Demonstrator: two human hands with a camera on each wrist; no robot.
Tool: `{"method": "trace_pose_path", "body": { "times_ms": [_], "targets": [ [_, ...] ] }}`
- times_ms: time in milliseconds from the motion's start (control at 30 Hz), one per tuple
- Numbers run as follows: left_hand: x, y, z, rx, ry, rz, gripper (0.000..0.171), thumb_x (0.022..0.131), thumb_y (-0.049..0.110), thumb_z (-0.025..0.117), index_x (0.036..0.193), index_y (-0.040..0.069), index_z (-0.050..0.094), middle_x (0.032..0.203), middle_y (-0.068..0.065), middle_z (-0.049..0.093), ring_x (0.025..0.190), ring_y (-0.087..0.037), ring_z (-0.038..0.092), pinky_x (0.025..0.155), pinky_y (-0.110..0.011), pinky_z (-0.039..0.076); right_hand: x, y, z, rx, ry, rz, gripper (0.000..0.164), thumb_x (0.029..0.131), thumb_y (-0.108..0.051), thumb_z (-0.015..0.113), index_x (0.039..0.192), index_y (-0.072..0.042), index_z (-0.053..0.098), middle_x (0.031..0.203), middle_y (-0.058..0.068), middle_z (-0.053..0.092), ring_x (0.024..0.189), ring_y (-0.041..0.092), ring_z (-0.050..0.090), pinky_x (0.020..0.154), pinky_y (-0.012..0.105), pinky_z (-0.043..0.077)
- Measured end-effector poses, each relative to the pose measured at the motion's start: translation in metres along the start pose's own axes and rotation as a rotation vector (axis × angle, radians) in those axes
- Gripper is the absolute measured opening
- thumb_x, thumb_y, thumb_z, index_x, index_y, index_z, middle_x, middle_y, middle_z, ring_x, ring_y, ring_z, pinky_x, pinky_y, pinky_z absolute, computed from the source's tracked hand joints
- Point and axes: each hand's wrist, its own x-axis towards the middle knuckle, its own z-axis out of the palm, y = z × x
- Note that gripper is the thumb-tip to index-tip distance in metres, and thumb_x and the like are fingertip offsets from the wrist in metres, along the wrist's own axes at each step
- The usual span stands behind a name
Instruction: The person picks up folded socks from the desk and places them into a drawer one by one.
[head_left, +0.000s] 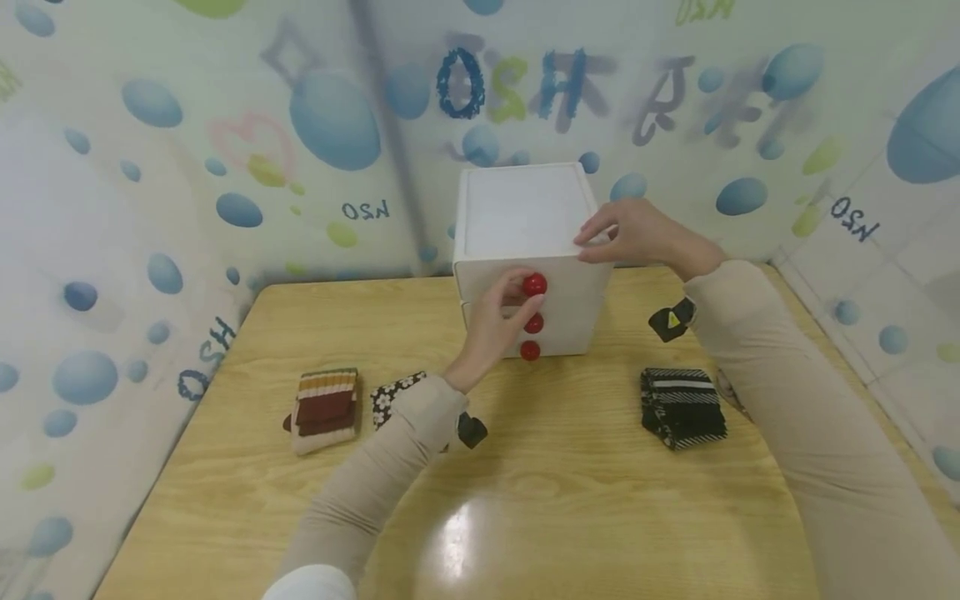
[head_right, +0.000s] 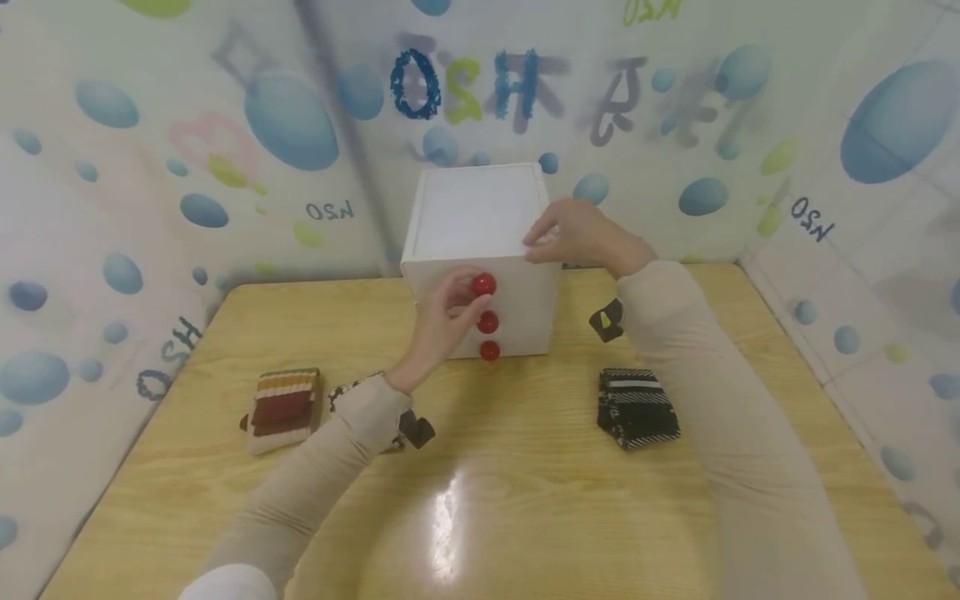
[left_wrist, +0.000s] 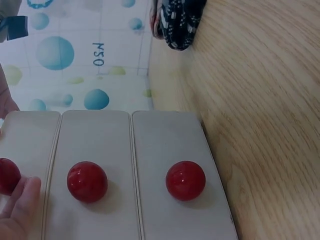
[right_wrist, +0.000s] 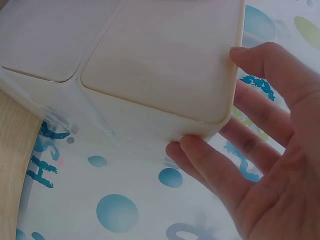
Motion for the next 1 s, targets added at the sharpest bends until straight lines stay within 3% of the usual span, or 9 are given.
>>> {"method": "trace_pose_path", "body": {
  "times_ms": [300,1000],
  "targets": [
    [-0.0004,-0.0018,0.0012,0.021,0.043,0.007,0.032,0.085,0.021,0.060,0.114,0.012,0.052,0.090,-0.003,0.060,0.082,-0.012,0.057,0.076,-0.021,0.048,-0.0011,-0.0046,0.0011,0.009,-0.002,0.013,0.028,0.079,-0.014,0.065,0.101,0.002,0.065,0.110,0.020,0.056,0.099,0.036,0.052,0.085,0.047,0.043],
    [-0.0026,0.0000,-0.0004,0.007,0.045,0.024,0.029,0.084,0.018,0.062,0.112,0.011,0.055,0.088,-0.005,0.061,0.079,-0.013,0.059,0.073,-0.021,0.049,-0.0025,-0.0025,0.0013,0.034,-0.012,0.048,0.030,0.080,-0.019,0.065,0.104,0.000,0.064,0.113,0.019,0.054,0.101,0.037,0.050,0.085,0.047,0.043]
  ]
}}
